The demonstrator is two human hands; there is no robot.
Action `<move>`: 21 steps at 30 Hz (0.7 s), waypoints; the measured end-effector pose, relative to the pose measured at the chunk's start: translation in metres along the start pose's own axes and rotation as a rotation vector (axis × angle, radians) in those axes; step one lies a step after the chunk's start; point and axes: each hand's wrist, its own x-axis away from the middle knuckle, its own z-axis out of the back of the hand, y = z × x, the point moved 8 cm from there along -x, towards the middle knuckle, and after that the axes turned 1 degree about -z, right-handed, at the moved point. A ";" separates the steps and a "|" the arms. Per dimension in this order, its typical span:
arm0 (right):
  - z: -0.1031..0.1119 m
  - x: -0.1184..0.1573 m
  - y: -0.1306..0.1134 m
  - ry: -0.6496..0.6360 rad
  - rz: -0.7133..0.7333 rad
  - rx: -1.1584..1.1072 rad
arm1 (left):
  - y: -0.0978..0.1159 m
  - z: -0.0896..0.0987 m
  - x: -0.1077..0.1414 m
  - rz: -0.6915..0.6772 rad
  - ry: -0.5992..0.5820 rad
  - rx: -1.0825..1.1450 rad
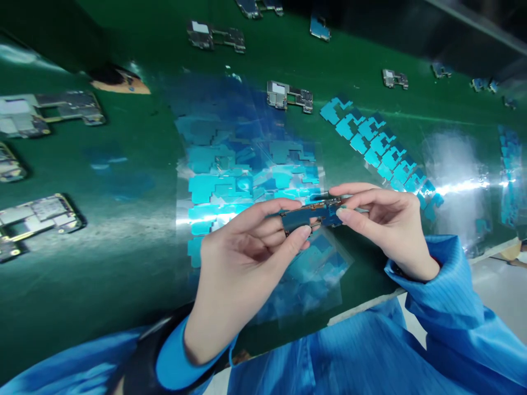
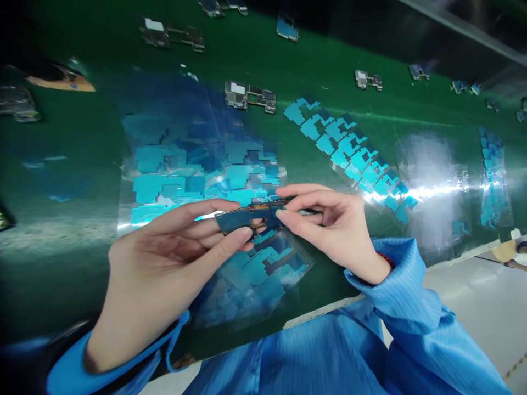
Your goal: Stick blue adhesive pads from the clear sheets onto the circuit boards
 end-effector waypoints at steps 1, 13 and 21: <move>-0.001 0.000 0.000 0.002 0.003 0.002 | 0.000 0.000 0.000 0.000 0.000 -0.005; 0.007 -0.004 0.009 0.138 0.001 -0.017 | 0.000 0.000 -0.001 0.037 -0.003 -0.050; -0.021 0.004 0.028 -0.091 -0.141 -0.130 | 0.002 -0.006 -0.009 0.042 -0.109 0.013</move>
